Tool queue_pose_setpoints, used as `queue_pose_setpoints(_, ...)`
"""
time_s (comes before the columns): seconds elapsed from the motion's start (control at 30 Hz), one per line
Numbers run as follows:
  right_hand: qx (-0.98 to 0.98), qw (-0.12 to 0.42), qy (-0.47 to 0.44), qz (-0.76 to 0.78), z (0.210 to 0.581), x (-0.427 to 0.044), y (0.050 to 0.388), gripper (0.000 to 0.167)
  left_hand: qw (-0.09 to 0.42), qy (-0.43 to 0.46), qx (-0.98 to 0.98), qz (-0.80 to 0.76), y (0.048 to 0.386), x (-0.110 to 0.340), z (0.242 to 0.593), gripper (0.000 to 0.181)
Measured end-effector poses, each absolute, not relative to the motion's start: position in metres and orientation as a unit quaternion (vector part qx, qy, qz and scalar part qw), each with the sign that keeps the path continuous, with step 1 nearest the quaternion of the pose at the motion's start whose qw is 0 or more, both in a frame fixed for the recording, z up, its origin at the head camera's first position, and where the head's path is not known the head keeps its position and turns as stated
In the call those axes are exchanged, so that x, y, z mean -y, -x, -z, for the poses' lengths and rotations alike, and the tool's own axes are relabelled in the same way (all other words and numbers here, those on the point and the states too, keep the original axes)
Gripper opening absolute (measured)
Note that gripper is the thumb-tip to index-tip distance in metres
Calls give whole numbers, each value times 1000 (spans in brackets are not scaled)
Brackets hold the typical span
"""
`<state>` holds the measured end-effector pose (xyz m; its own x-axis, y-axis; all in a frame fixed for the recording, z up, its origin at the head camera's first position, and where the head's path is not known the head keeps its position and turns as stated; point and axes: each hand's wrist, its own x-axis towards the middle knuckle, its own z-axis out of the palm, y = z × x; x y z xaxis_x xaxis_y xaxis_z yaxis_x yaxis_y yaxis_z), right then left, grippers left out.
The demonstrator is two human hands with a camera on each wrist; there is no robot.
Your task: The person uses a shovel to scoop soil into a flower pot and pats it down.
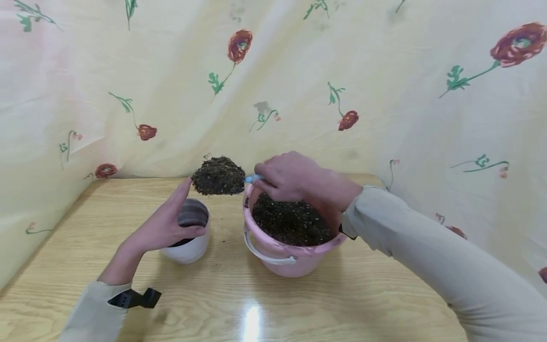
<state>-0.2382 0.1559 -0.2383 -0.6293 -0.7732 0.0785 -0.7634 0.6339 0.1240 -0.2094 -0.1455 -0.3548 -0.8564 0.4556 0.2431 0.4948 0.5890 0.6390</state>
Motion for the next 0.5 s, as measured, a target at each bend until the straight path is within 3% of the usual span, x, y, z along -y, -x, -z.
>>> queue_pose_setpoints(0.5,888,52,-456,27,238,-131,244,26,28,258,881,396,208,161,361,123)
